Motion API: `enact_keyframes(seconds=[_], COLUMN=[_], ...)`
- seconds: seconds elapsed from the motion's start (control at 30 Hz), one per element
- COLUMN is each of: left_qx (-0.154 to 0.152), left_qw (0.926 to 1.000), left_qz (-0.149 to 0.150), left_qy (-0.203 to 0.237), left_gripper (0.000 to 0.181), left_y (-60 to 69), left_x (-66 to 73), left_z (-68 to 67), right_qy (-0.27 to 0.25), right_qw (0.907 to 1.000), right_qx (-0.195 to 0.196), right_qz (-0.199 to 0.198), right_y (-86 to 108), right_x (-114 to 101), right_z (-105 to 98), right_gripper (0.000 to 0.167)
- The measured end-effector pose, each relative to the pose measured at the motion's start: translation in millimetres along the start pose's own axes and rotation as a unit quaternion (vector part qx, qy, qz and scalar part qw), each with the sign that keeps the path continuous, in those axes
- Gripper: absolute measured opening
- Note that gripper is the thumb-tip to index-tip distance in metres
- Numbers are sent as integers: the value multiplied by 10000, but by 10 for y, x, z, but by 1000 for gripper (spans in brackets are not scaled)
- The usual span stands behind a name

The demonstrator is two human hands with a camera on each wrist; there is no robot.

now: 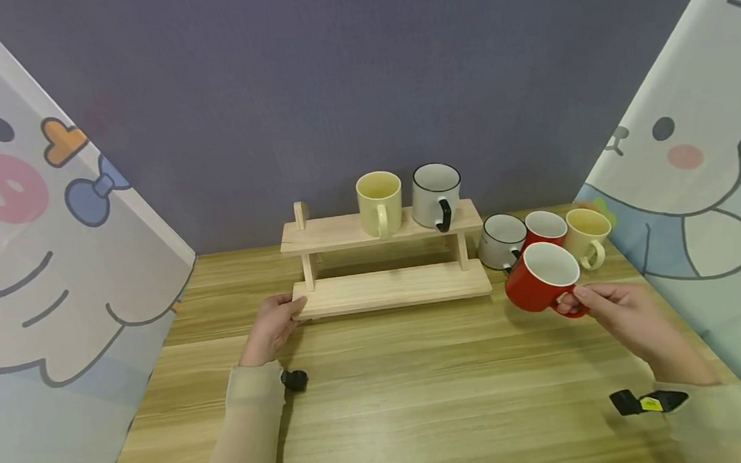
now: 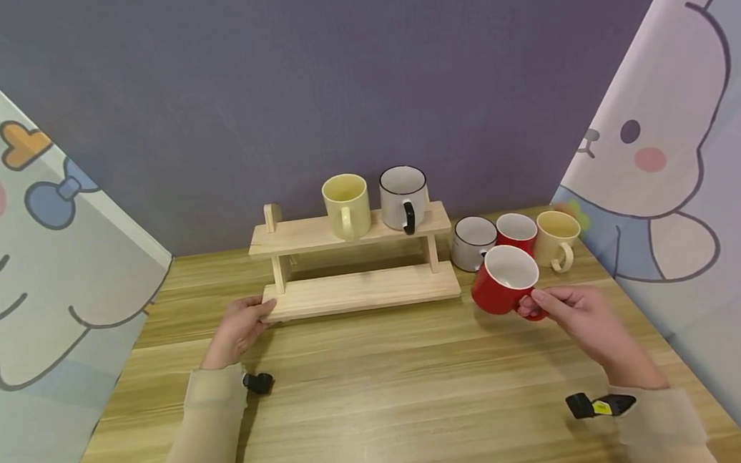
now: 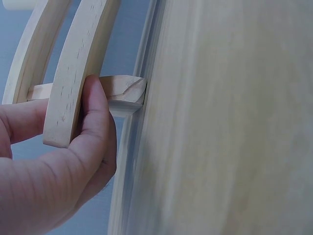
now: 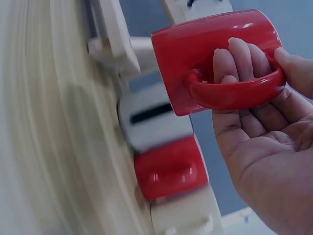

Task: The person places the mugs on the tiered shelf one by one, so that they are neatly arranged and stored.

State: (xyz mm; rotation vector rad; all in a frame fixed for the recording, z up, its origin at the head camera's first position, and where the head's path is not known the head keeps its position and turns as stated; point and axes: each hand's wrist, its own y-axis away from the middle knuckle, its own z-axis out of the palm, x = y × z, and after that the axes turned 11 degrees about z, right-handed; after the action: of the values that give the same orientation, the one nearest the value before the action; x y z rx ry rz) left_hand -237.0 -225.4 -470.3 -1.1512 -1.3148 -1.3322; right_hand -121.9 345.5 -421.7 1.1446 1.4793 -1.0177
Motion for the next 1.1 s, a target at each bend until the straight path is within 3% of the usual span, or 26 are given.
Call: enact_keyframes(seconds=[0.37, 0.77, 1.1], left_qx=[60, -3, -4], left_qw=[9999, 9999, 10000], left_qz=[-3, 23, 29], left_qy=[159, 122, 90], left_gripper=[56, 56, 57], left_y=[1, -20, -13], left_x=[3, -5, -7], left_z=[6, 19, 10], right_qy=[410, 101, 3], right_qw=[9981, 9928, 9917], right_qx=[-466, -1177, -1271], right_qz=[63, -217, 191], right_y=[-271, -580, -814], right_x=[-260, -409, -575], right_z=[436, 907, 1372], right_gripper=[23, 21, 21])
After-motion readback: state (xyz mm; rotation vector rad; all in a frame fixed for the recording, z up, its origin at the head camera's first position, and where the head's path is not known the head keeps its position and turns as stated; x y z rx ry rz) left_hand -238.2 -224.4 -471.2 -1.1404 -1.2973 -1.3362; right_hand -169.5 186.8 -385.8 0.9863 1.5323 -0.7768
